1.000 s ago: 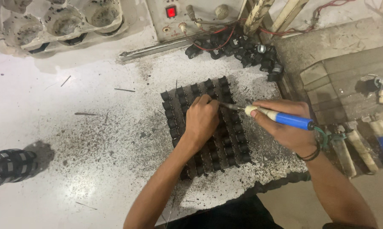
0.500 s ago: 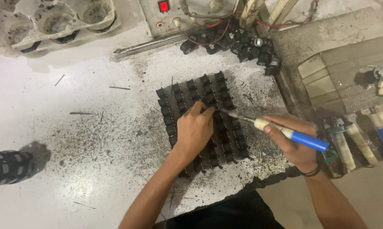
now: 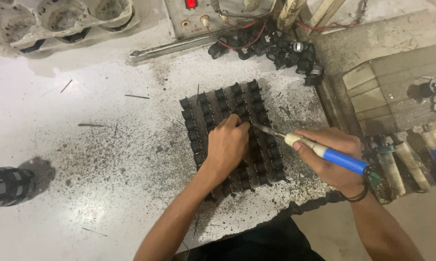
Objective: The person solders wires onto a grid of small black components arranged on the workbench, holding each component steady with one hand while applying a soldering iron with the other, working through the components one at a time and occasionally repositioning the iron.
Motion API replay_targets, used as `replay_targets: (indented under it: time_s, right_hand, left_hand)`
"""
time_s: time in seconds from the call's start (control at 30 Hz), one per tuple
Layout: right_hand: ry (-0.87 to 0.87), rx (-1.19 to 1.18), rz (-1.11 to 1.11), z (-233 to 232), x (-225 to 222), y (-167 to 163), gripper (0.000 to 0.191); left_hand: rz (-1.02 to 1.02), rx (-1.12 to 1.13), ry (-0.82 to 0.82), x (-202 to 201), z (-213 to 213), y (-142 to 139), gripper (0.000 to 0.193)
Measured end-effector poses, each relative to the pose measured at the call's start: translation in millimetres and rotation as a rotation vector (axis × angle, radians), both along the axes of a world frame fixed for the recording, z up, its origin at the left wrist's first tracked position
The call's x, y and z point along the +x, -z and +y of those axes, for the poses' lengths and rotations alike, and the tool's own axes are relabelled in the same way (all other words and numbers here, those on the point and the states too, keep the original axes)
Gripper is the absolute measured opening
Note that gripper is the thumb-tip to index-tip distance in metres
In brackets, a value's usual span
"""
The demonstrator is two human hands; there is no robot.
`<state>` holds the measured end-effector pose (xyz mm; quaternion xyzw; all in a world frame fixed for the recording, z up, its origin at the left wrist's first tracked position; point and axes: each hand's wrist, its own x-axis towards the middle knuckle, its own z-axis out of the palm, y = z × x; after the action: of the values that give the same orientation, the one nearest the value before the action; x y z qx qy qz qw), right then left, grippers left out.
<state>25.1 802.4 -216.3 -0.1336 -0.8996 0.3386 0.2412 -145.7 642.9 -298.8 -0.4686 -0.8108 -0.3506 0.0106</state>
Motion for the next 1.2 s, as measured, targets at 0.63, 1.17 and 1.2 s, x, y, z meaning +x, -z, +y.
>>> replay_targets:
  time_s: [0.63, 1.17, 1.2]
  right_hand:
    - [-0.071, -0.186, 0.228, 14, 39, 38, 0.022]
    - [-0.001, -0.15, 0.073, 2, 46, 28, 0.027]
    - [-0.001, -0.16, 0.076, 2, 45, 28, 0.028]
  left_hand:
    - [-0.005, 0.095, -0.093, 18, -29, -11, 0.013]
    - [-0.042, 0.034, -0.035, 27, -11, 3, 0.01]
    - [-0.032, 0.028, -0.029, 27, -10, 4, 0.011]
